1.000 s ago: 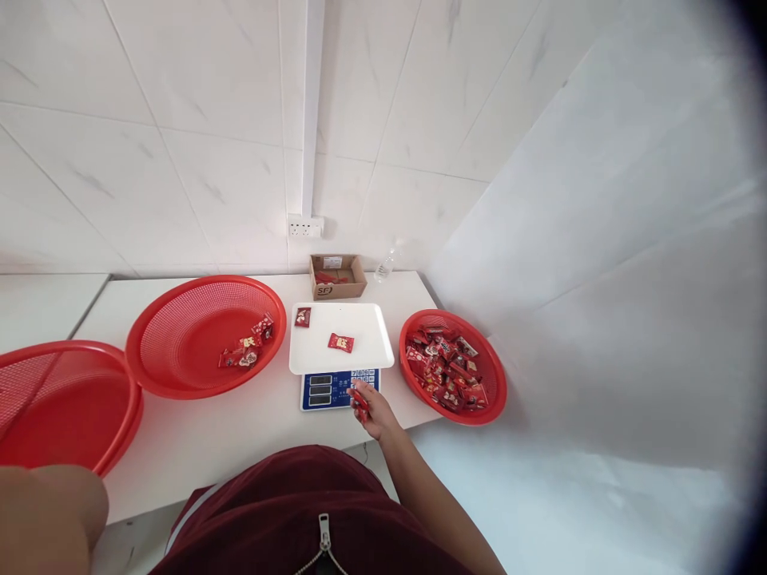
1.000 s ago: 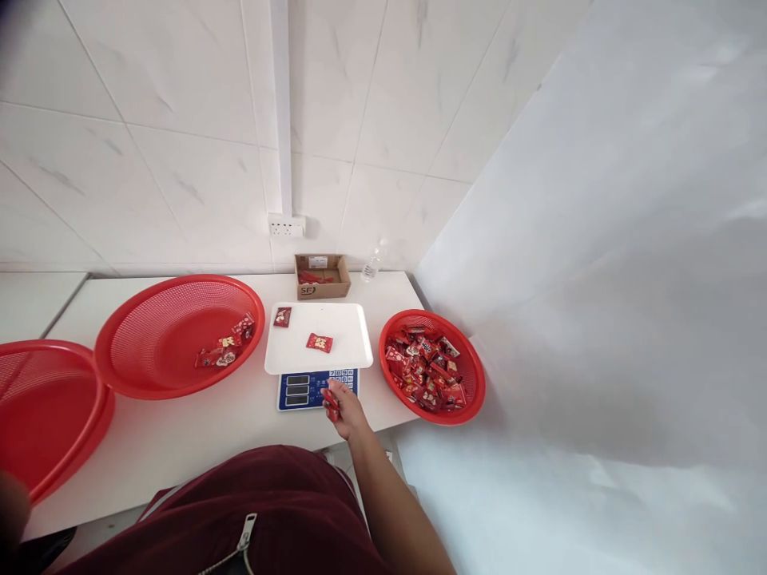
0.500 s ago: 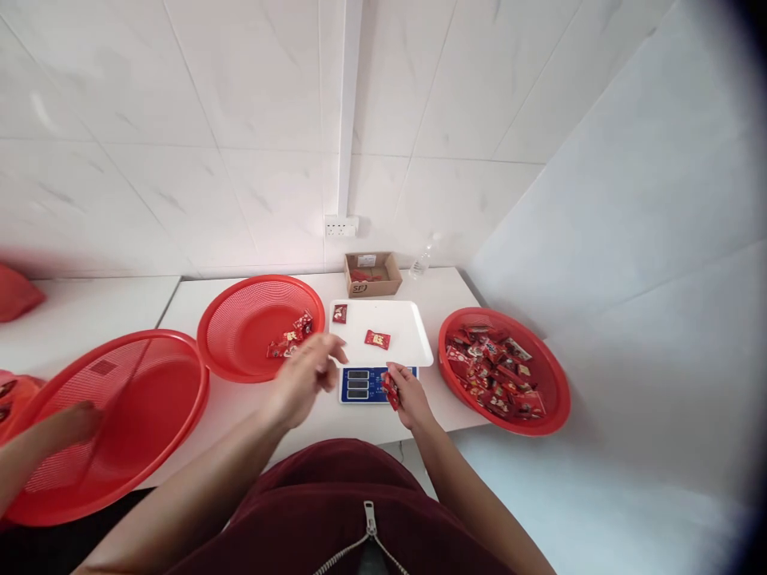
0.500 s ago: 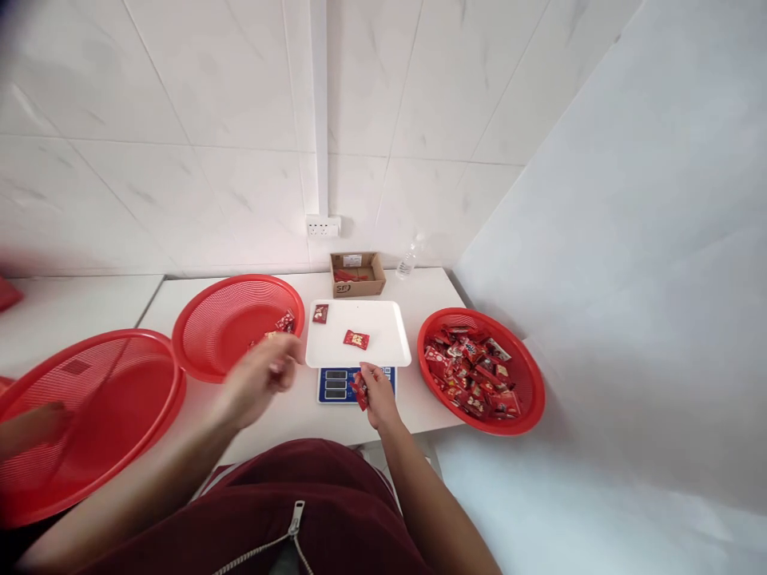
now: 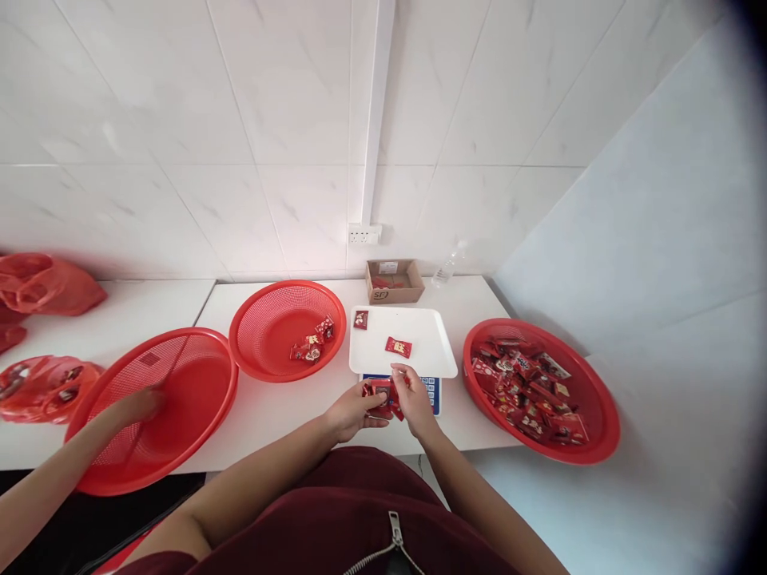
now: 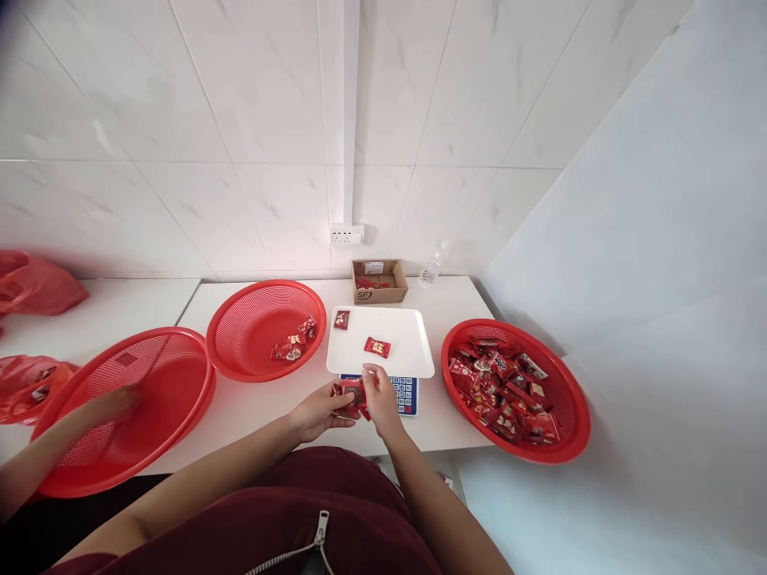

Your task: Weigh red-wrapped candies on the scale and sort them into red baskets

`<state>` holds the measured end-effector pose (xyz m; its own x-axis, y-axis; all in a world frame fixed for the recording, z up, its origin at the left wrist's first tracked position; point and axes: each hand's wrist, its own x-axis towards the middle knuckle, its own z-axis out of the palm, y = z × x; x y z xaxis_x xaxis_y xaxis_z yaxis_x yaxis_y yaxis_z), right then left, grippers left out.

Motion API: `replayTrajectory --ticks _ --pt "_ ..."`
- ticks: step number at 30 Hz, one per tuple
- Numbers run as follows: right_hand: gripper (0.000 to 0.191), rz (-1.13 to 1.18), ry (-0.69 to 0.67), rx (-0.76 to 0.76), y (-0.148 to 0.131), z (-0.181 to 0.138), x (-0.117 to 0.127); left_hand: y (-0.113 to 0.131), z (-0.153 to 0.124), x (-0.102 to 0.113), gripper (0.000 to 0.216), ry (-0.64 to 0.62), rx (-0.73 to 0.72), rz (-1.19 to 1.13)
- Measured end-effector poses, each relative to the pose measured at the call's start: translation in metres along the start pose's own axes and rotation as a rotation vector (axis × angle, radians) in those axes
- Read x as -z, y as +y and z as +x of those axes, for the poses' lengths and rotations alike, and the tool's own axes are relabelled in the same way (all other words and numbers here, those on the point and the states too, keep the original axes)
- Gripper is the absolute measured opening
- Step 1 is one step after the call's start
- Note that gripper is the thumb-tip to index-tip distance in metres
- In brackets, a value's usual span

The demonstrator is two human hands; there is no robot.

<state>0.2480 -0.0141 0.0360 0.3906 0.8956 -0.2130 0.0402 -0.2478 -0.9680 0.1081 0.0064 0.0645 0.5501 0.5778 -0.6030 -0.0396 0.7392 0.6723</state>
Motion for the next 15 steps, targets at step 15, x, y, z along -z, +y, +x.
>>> replayTrajectory --ticks 15 --pt "0.035 0.639 0.214 -0.343 0.02 0.081 0.014 -0.009 -0.027 0.059 0.007 0.297 0.057 -0.253"
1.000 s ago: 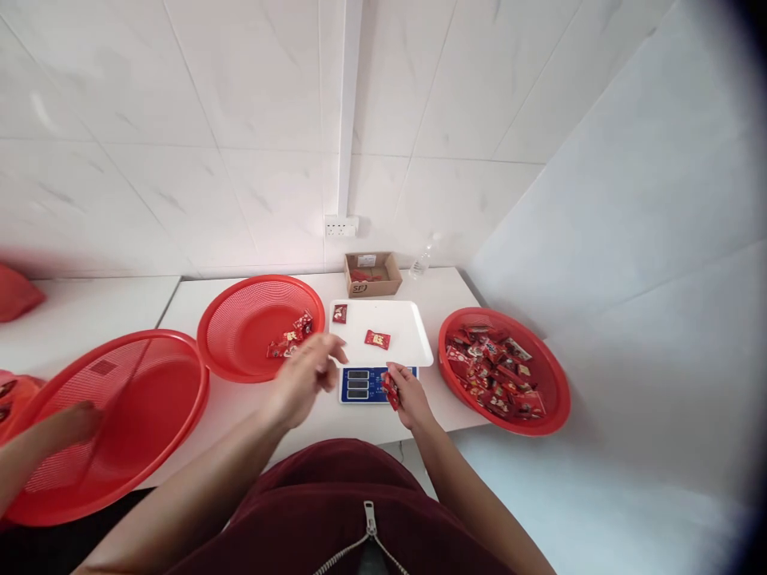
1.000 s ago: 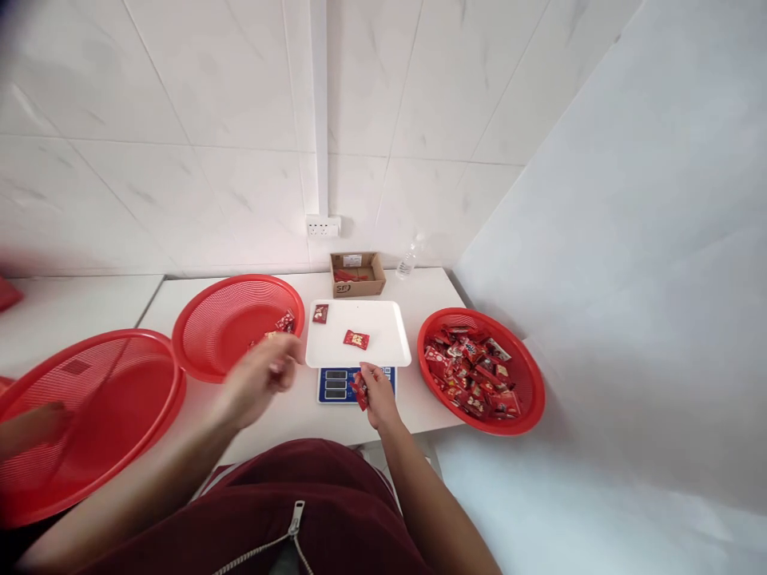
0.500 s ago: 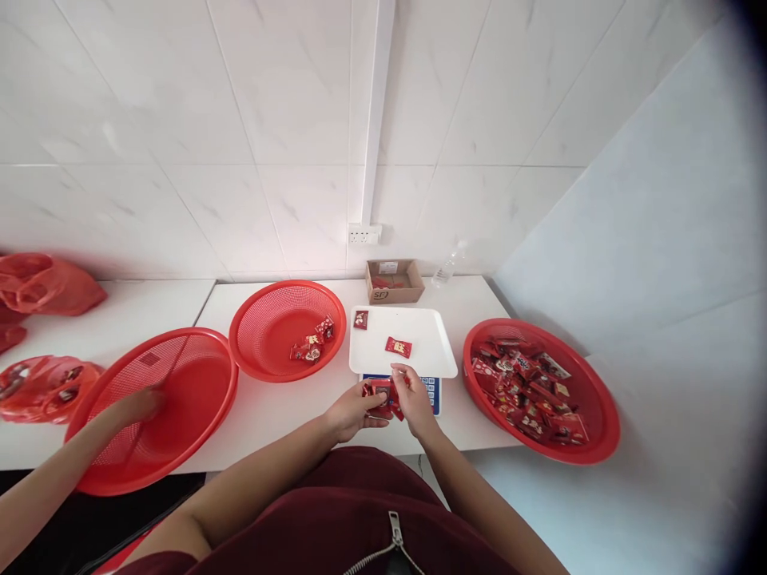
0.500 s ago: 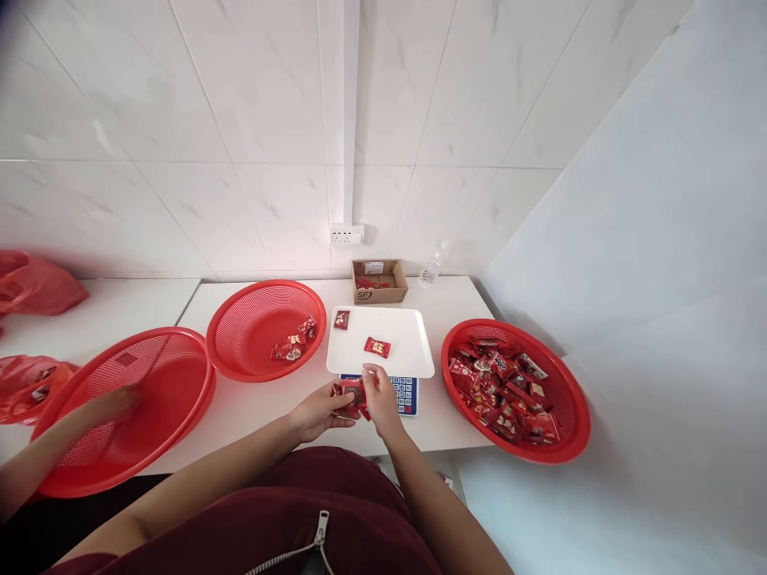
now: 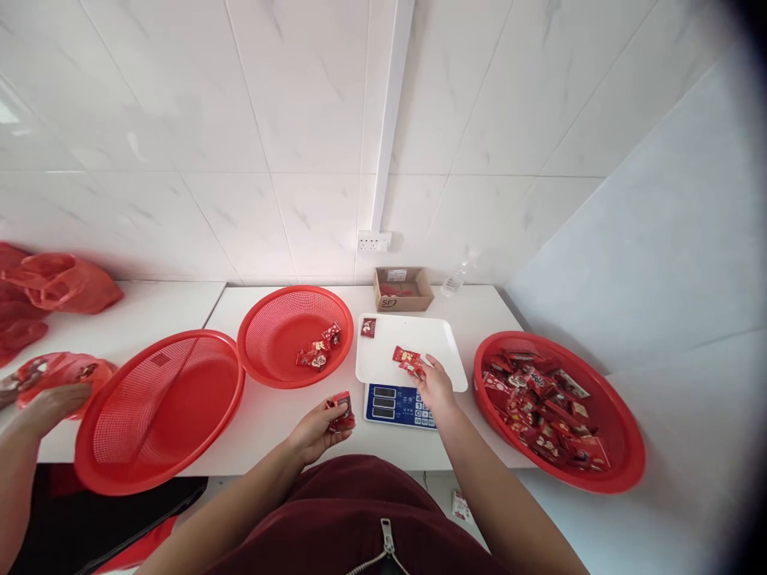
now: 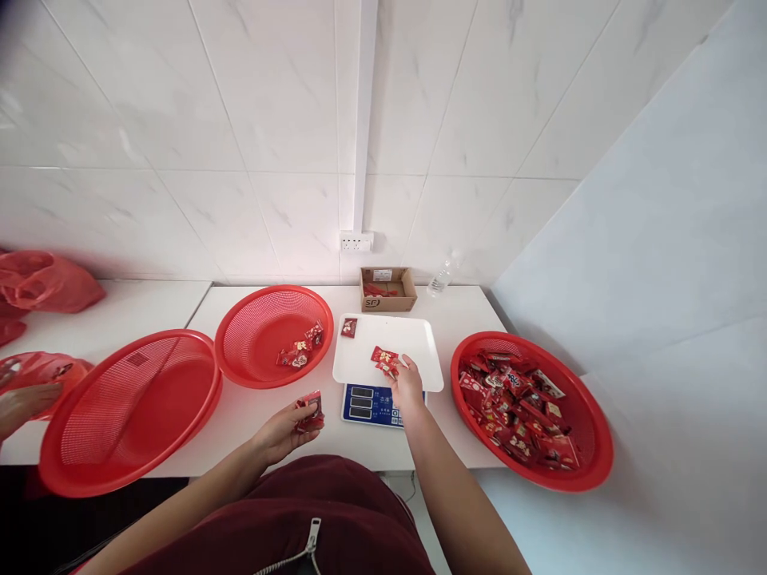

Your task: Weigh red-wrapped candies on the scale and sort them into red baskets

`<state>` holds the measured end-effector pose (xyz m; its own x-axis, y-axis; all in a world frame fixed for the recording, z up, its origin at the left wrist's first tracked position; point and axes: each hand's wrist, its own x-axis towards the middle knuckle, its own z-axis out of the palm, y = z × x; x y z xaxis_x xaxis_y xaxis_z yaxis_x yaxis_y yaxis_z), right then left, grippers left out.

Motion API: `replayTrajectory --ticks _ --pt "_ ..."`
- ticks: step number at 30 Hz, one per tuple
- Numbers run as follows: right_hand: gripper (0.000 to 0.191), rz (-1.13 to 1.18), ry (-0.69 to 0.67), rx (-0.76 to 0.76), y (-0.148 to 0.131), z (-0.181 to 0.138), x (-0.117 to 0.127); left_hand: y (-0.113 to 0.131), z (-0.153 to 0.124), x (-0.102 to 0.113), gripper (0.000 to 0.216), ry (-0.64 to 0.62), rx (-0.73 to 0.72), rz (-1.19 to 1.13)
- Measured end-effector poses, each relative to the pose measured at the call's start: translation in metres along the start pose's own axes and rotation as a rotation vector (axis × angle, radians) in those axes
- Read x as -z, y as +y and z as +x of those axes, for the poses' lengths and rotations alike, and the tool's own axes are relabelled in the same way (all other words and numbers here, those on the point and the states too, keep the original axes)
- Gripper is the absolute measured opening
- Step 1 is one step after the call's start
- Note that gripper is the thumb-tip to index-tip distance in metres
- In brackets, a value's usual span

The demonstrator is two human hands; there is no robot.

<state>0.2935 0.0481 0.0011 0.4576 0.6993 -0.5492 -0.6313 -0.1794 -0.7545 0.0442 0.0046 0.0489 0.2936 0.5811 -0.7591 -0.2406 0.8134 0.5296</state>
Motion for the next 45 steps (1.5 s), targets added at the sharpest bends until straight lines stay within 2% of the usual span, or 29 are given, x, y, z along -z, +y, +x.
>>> replayTrajectory --ticks 5,8,11,14,18,22,26,30,33,36,39,41,43,45 --pt "0.034 -0.283 -0.009 0.175 0.009 0.018 0.006 0.002 -0.003 0.017 0.006 0.096 -0.012 -0.037" --pt "0.028 -0.456 -0.053 0.219 0.01 0.023 -0.002 0.004 -0.002 0.022 0.008 0.098 -0.023 -0.052" --pt "0.029 -0.705 -0.146 0.287 0.007 0.027 -0.026 0.006 0.0 0.022 0.007 0.074 -0.032 -0.059" --pt "0.034 -0.999 -0.283 0.39 0.004 0.033 -0.06 0.008 0.002 0.021 0.008 0.064 -0.04 -0.065" --pt "0.057 -1.377 -0.461 0.468 0.005 0.041 -0.101 0.009 0.0 0.023 0.01 0.046 -0.05 -0.067" --pt "0.072 -1.706 -0.572 0.454 0.005 0.046 -0.117 0.009 -0.003 0.03 0.012 0.038 -0.069 -0.067" --pt "0.071 -1.921 -0.63 0.452 -0.005 0.043 -0.102 0.007 -0.004 0.035 0.01 0.057 -0.057 -0.068" --pt "0.068 -2.018 -0.589 0.46 -0.018 0.025 -0.066 0.005 -0.004 0.036 0.01 0.053 -0.035 -0.069" --pt "0.064 -1.992 -0.558 0.543 -0.017 0.005 -0.038 0.004 -0.003 0.034 0.012 0.048 -0.023 -0.064" --pt "0.06 -1.894 -0.686 0.606 -0.006 -0.012 -0.018 0.005 -0.002 0.03 0.015 0.026 -0.016 -0.045" --pt "0.061 -1.817 -0.781 0.557 0.003 -0.018 -0.01 0.007 -0.002 0.024 0.016 0.002 -0.012 -0.023" --pt "0.059 -1.789 -0.702 0.525 0.004 -0.014 -0.007 0.008 -0.003 0.019 0.016 -0.009 -0.005 -0.005" --pt "0.055 -1.742 -0.562 0.495 0.001 -0.005 -0.005 0.009 -0.003 0.015 0.016 -0.02 0.003 0.015" --pt "0.052 -1.609 -0.446 0.498 -0.004 0.002 0.0 0.009 -0.002 0.012 0.016 -0.03 0.01 0.031"
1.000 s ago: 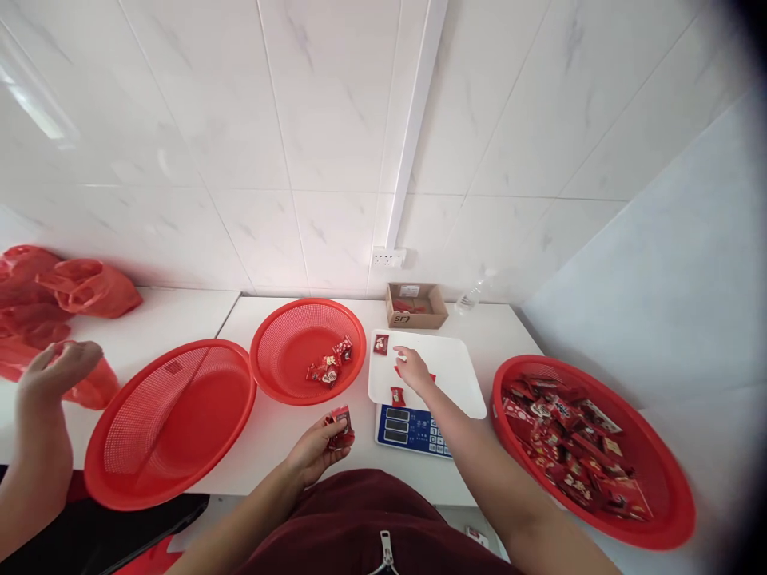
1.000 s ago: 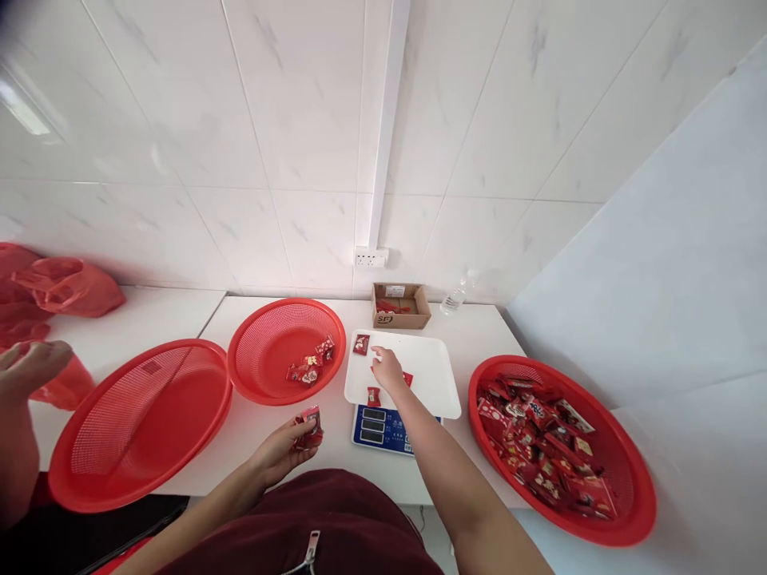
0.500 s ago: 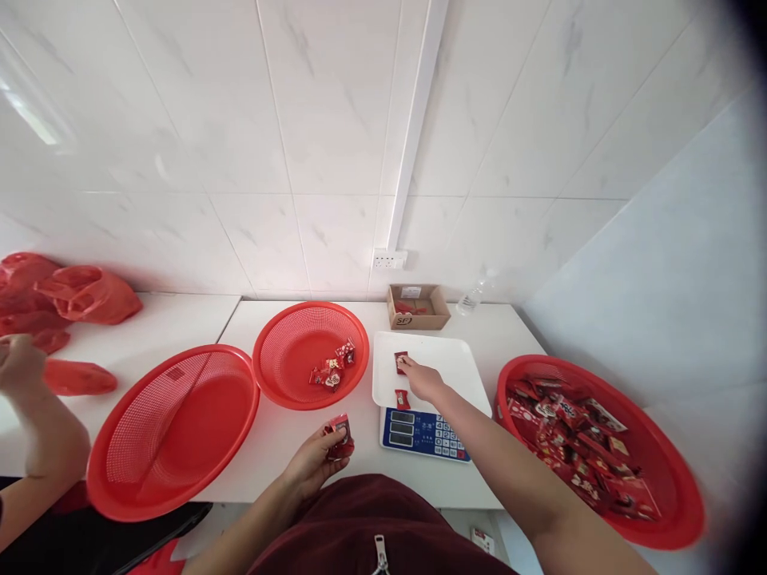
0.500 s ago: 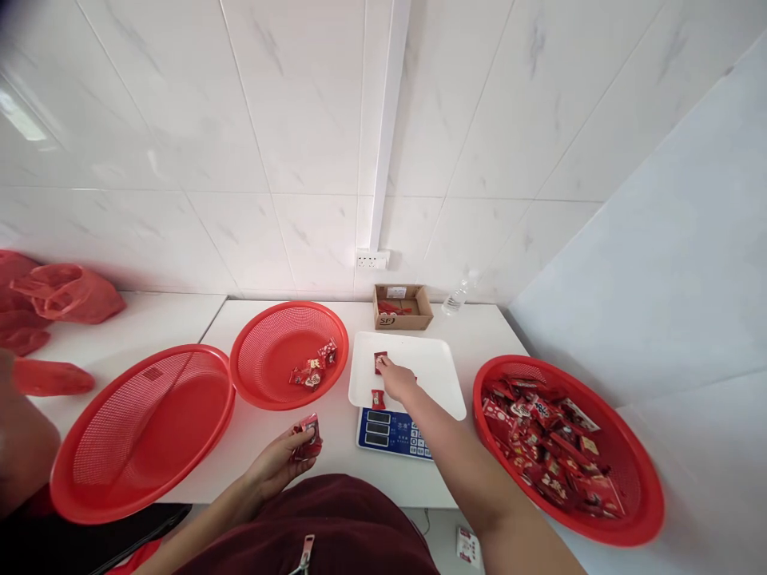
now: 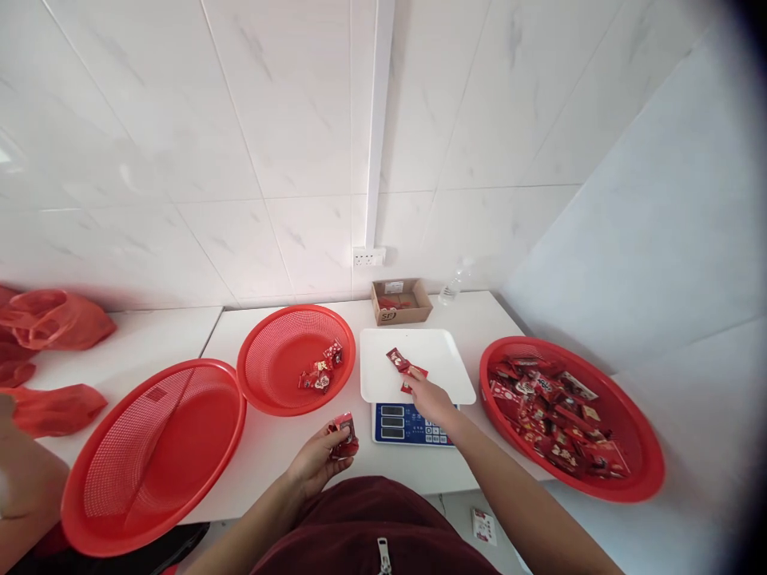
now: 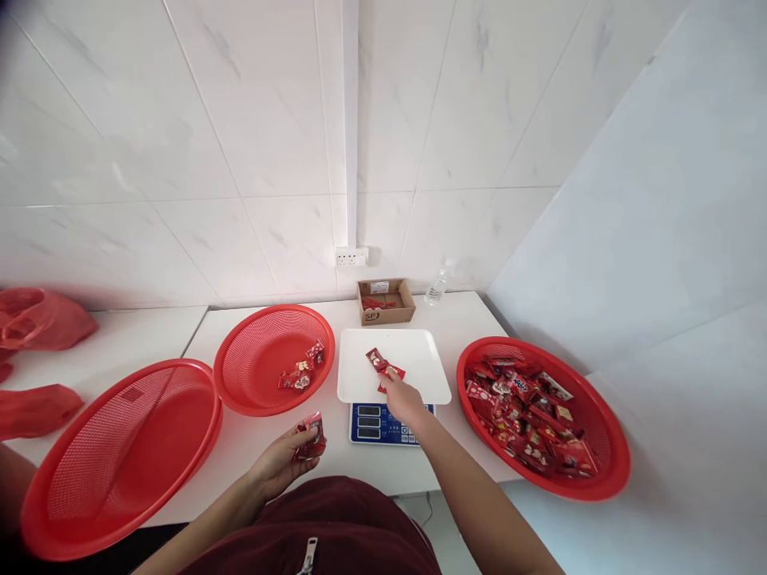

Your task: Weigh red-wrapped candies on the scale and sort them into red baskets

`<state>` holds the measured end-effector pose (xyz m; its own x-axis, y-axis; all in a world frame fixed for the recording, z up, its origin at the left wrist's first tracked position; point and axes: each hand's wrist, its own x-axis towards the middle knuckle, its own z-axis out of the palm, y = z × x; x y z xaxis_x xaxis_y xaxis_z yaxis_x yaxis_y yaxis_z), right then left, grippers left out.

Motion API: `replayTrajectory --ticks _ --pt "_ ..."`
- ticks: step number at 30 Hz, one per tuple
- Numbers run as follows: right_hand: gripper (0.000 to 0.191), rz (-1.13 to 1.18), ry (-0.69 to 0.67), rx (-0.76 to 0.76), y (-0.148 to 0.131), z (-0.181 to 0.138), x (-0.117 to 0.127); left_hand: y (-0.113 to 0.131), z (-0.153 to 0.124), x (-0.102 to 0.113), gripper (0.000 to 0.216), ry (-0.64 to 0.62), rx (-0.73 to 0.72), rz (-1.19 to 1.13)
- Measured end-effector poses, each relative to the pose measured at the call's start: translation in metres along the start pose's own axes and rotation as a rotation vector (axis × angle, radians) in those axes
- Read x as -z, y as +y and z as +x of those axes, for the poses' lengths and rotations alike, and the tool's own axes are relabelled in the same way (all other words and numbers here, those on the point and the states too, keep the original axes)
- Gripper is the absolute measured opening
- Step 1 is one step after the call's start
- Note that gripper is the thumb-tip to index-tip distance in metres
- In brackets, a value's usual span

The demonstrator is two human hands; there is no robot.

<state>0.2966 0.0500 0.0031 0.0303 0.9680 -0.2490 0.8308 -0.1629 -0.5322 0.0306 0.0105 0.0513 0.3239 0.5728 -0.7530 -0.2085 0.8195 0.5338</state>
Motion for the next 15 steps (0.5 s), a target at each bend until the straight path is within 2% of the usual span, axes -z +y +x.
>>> replayTrajectory --ticks 2,4,6,9,11,12,15 --pt "0.043 0.196 0.099 -0.039 0.008 -0.004 0.001 -0.001 0.001 -0.002 0.016 -0.01 0.004 0.01" --pt "0.032 0.449 0.133 -0.105 0.011 -0.016 0.0 -0.002 0.001 -0.004 0.02 -0.024 0.004 0.025" --pt "0.029 0.71 0.061 -0.192 0.009 -0.034 -0.004 -0.003 0.003 -0.007 0.025 -0.061 -0.014 0.078" --pt "0.044 0.995 -0.178 -0.227 -0.007 -0.063 -0.011 -0.005 0.006 -0.015 0.033 -0.16 -0.076 0.259" --pt "0.047 1.062 -0.319 -0.171 -0.021 -0.075 -0.016 -0.005 0.011 -0.025 0.035 -0.203 -0.126 0.403" --pt "0.045 1.068 -0.344 -0.133 -0.027 -0.078 -0.017 -0.005 0.014 -0.031 0.036 -0.212 -0.144 0.465" --pt "0.038 1.053 -0.252 -0.086 -0.036 -0.077 -0.02 -0.006 0.023 -0.052 0.035 -0.241 -0.166 0.585"
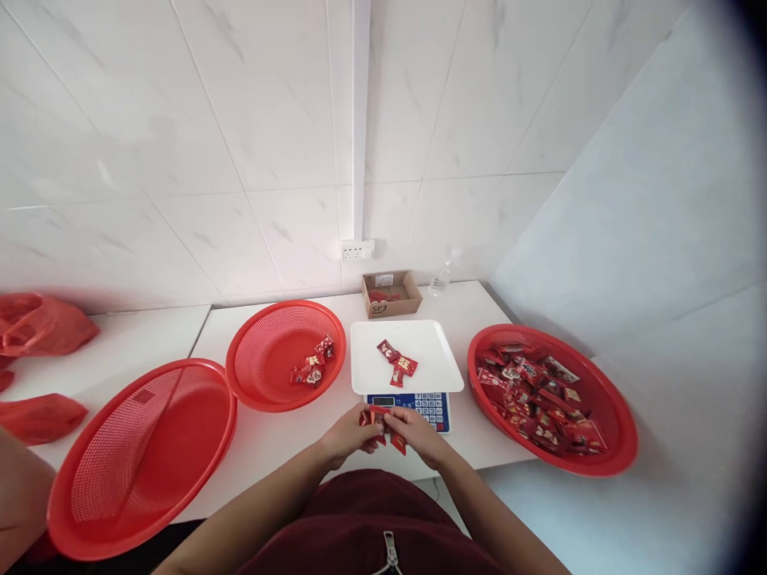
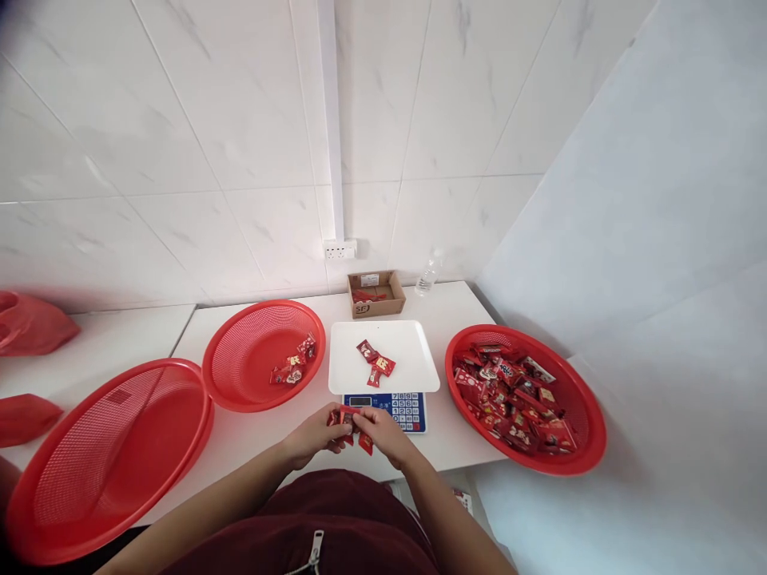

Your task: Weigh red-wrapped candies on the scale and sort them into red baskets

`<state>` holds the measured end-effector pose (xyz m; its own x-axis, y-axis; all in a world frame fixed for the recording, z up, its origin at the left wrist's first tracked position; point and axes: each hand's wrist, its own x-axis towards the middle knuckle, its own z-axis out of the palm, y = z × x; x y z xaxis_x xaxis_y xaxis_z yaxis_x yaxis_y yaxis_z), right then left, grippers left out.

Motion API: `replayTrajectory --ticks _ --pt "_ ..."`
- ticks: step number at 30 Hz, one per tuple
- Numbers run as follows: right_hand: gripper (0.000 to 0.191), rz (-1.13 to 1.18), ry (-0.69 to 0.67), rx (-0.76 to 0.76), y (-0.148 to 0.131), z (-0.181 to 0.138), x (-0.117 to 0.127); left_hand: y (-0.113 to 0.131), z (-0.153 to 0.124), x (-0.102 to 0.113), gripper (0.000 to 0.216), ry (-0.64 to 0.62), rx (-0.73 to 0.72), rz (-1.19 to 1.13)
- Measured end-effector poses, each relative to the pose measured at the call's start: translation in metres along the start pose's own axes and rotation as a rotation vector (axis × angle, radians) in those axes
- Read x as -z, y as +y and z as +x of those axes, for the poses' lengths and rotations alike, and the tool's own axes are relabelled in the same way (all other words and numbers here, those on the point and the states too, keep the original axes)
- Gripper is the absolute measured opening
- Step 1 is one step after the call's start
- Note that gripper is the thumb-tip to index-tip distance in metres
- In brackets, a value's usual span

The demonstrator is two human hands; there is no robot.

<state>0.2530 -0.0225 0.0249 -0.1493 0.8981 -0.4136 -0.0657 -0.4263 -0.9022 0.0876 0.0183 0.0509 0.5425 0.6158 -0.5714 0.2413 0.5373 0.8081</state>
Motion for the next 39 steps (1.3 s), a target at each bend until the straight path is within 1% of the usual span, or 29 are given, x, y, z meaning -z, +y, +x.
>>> replayTrajectory --ticks 2,4,6,8,10,12,14,18,20,22,24,26,28,30,32,34,36,39 --pt "0.038 0.029 0.096 0.025 0.0 0.003 0.004 0.006 0.011 -0.009 0.035 -0.028 -0.006 0.02" --pt "0.037 0.098 0.2 0.037 0.0 0.004 0.012 0.013 0.023 -0.016 0.037 -0.022 -0.007 -0.039" --pt "0.036 0.193 0.322 0.033 0.002 0.002 0.023 0.022 0.036 -0.017 0.045 0.013 -0.007 -0.134" --pt "0.034 0.281 0.414 -0.006 0.005 -0.002 0.032 0.033 0.047 -0.013 0.057 0.048 -0.013 -0.231" --pt "0.033 0.323 0.443 -0.061 0.011 -0.008 0.038 0.043 0.054 -0.006 0.07 0.052 -0.003 -0.3" --pt "0.032 0.312 0.442 -0.087 0.018 -0.013 0.042 0.047 0.055 0.001 0.079 0.053 0.038 -0.329" --pt "0.031 0.285 0.448 -0.089 0.026 -0.017 0.047 0.043 0.051 0.007 0.079 0.052 0.081 -0.28" --pt "0.026 0.291 0.526 -0.083 0.034 -0.019 0.061 0.018 0.036 0.012 0.058 0.01 0.153 -0.173" --pt "0.023 0.328 0.58 -0.082 0.031 -0.014 0.067 0.004 0.028 0.013 0.049 -0.018 0.173 -0.172" --pt "0.02 0.367 0.608 -0.076 0.023 -0.006 0.07 -0.005 0.021 0.015 0.046 -0.037 0.174 -0.187" --pt "0.018 0.377 0.579 -0.05 0.012 0.005 0.066 -0.01 0.014 0.016 0.045 -0.043 0.169 -0.198" --pt "0.019 0.363 0.516 -0.02 0.0 0.016 0.058 -0.012 0.008 0.018 0.045 -0.039 0.164 -0.207" --pt "0.03 0.335 0.491 -0.015 -0.009 0.023 0.049 -0.014 0.002 0.02 0.044 -0.022 0.158 -0.215" --pt "0.042 0.312 0.514 -0.04 -0.013 0.025 0.042 -0.016 -0.004 0.023 0.042 -0.009 0.154 -0.223" --pt "0.044 0.316 0.515 -0.057 -0.013 0.022 0.037 -0.019 -0.008 0.024 0.042 -0.008 0.154 -0.239" --pt "0.041 0.347 0.446 -0.043 -0.01 0.016 0.032 -0.02 -0.01 0.023 0.042 -0.023 0.163 -0.269" --pt "0.04 0.34 0.329 -0.014 -0.007 0.008 0.024 -0.018 -0.009 0.017 0.042 -0.047 0.175 -0.312" --pt "0.04 0.18 0.176 0.063 -0.004 -0.002 0.006 -0.012 -0.004 0.004 0.04 -0.1 0.171 -0.366"
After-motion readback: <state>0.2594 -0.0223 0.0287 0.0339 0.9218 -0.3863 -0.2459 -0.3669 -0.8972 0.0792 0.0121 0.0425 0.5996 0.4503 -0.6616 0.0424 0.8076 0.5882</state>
